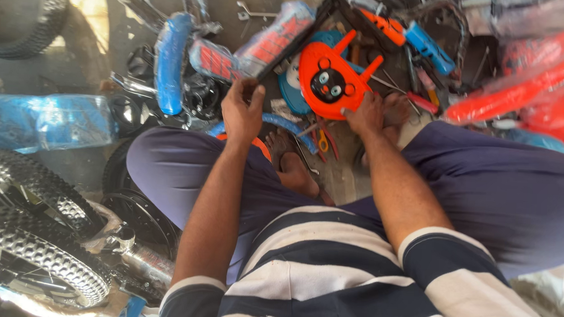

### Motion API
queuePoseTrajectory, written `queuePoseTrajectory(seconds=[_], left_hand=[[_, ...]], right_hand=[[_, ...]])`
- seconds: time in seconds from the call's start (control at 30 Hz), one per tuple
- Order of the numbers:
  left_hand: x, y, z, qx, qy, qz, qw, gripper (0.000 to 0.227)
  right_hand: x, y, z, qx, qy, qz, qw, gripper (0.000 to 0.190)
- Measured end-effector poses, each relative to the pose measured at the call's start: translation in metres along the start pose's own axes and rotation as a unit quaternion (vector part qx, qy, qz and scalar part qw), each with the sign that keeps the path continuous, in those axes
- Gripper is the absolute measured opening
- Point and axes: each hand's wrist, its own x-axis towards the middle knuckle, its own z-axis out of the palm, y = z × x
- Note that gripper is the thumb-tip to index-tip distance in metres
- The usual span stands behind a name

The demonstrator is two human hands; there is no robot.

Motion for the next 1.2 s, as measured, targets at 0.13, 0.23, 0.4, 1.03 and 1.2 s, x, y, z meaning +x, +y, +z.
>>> queuePoseTrajectory(seconds=[0.13,0.23,0.4,1.03,1.2], left_hand=[[0.011,-0.009,-0.007,0.004,0.031,-0.05,0.998,0.028],[0.014,-0.023,-0.003,-0.017,0.051,-0.073,0.996,0.027],[0.019,-0.021,0.008,-0.009,0.029,-0.092,0.995,0.026],[0.008,-0.046,0.009,-0.175,-0.173,-0.1,0.964,0.032],[0.008,-0.046,0.001,-0.139,-0.123,-0.151,0.971,0.03]], right_hand=[[0.015,-0.037,-0.019,-0.016,-0.085,0.079,0.993,0.103],[0.027,-0.04,-0.03,-0.046,-0.092,0.092,0.99,0.108],[0.032,-0.013,-0.026,0.098,-0.04,0.105,0.989,0.082],[0.044,-0.108,-0.118,0.478,-0.329,-0.041,0.813,0.039],[0.034,-0.121,-0.109,0.556,-0.287,0.034,0.779,0.041]])
